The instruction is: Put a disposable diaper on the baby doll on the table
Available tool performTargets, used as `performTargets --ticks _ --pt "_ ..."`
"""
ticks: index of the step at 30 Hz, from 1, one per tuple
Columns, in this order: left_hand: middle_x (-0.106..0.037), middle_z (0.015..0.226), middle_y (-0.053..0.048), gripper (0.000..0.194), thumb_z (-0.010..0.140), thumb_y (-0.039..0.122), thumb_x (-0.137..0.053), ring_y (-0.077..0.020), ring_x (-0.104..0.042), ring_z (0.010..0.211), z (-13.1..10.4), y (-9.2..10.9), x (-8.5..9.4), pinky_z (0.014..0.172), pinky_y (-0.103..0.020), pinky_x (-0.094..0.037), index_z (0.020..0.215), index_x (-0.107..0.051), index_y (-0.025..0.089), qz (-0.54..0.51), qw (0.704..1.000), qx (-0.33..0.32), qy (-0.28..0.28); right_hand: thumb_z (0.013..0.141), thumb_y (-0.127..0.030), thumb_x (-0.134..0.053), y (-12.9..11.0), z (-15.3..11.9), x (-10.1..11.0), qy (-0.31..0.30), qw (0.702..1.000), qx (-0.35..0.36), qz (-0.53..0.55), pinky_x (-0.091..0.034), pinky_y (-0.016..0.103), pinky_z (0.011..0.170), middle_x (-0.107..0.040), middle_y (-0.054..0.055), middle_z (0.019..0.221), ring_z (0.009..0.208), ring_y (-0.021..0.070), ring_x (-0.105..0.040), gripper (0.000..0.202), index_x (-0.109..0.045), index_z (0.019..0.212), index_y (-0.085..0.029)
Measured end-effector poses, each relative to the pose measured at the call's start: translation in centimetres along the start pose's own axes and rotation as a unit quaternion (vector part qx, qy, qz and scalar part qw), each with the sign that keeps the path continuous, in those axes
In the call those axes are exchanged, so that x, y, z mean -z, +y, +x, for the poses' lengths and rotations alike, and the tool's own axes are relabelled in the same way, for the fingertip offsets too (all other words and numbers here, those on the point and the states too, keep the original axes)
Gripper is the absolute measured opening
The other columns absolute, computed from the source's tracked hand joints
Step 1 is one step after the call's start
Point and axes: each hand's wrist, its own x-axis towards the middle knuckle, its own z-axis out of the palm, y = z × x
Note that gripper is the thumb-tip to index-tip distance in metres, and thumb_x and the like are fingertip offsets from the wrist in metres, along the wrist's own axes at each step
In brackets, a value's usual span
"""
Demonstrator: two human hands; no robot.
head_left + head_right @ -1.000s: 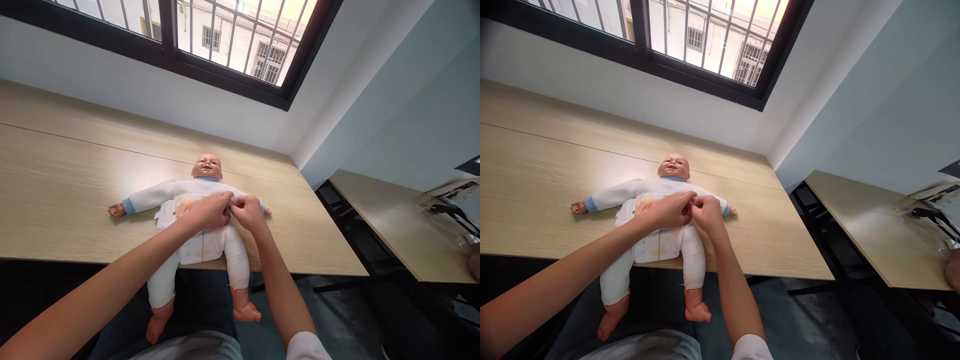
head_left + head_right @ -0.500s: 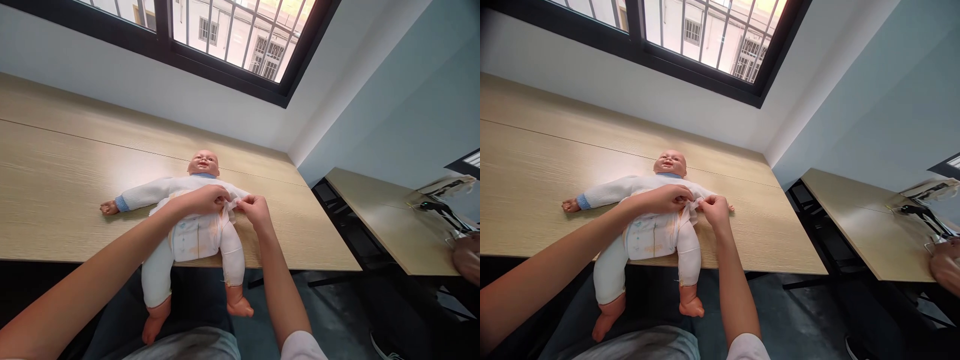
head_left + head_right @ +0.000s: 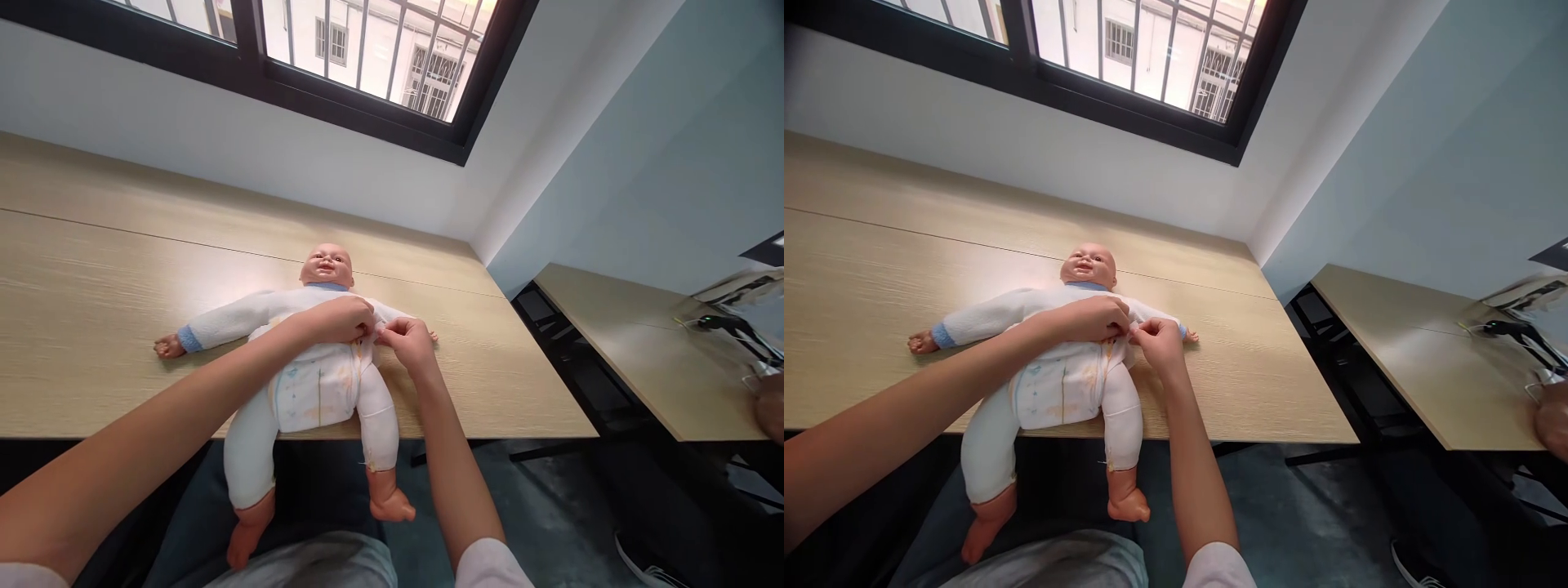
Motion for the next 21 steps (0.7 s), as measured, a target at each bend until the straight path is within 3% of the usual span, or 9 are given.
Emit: performTargets --ticks 4,7,12,16,18,21 --pt "-0.075 0.093 -0.005 0.032 0.077 0.004 -0.062 -0.0241 -0.059 0.094 0.2 0.5 -0.5 0.082 -0.033 -0.036 0.084 -0.084 0.026 0.007 0.999 0.046 -0.015 0.074 -0.039 -0.077 0.3 0.0 -0.2 0.006 0.999 0.026 -0.033 -0.052 0.029 0.067 -0.073 0.005 0.069 0.072 0.0207 -0.068 0.024 -0.074 0.066 -0.016" --pt "-0.074 0.089 -0.006 0.025 0.075 0.003 -0.064 -0.0266 -0.058 0.099 0.2 0.9 -0.6 0.088 -0.036 -0.034 0.079 -0.081 0.021 0.004 0.995 0.095 -0.003 0.077 -0.040 -0.075 0.2 -0.4 -0.3 0.002 0.998 0.036 -0.045 -0.050 0.028 0.066 -0.074 0.006 0.073 0.071 0.0194 -0.066 0.026 -0.075 0.070 -0.015" --pt "-0.076 0.082 0.000 0.044 0.074 0.004 -0.059 -0.0191 -0.063 0.079 0.2 0.7 -0.9 0.073 -0.028 -0.039 0.114 -0.073 0.016 -0.059 0.985 0.160 0.031 0.081 -0.036 -0.069 0.2 -0.7 -1.4 -0.008 0.997 0.052 -0.056 -0.047 0.027 0.066 -0.071 0.004 0.072 0.070 0.0174 -0.062 0.024 -0.072 0.069 -0.016" --pt "-0.079 0.086 -0.001 0.041 0.067 0.007 -0.061 -0.0189 -0.068 0.073 0.3 -0.3 -0.9 0.061 -0.026 -0.041 0.104 -0.074 0.019 -0.128 0.974 0.183 0.038 0.083 -0.030 -0.066 0.0 -0.4 -2.6 -0.006 0.991 0.072 -0.111 -0.044 0.027 0.063 -0.070 0.003 0.069 0.068 0.0174 -0.060 0.022 -0.071 0.067 -0.017" --pt "-0.080 0.089 -0.001 0.039 0.068 0.008 -0.061 -0.0191 -0.071 0.076 0.4 -1.0 -0.4 0.062 -0.024 -0.046 0.102 -0.075 0.020 -0.166 0.969 0.180 0.037 0.085 -0.027 -0.065 -0.3 -0.5 -3.1 -0.016 0.982 0.093 -0.161 -0.045 0.028 0.065 -0.072 0.003 0.071 0.069 0.0182 -0.061 0.019 -0.074 0.070 -0.017" --pt "-0.082 0.099 -0.003 0.040 0.080 0.013 -0.056 -0.0192 -0.076 0.087 -0.2 -1.6 0.8 0.071 -0.024 -0.054 0.116 -0.073 0.018 -0.211 0.959 0.179 0.057 0.090 -0.020 -0.060 -0.8 -1.0 -3.5 -0.065 0.962 0.151 -0.217 -0.049 0.030 0.074 -0.078 0.005 0.083 0.078 0.0205 -0.066 0.021 -0.079 0.082 -0.019"
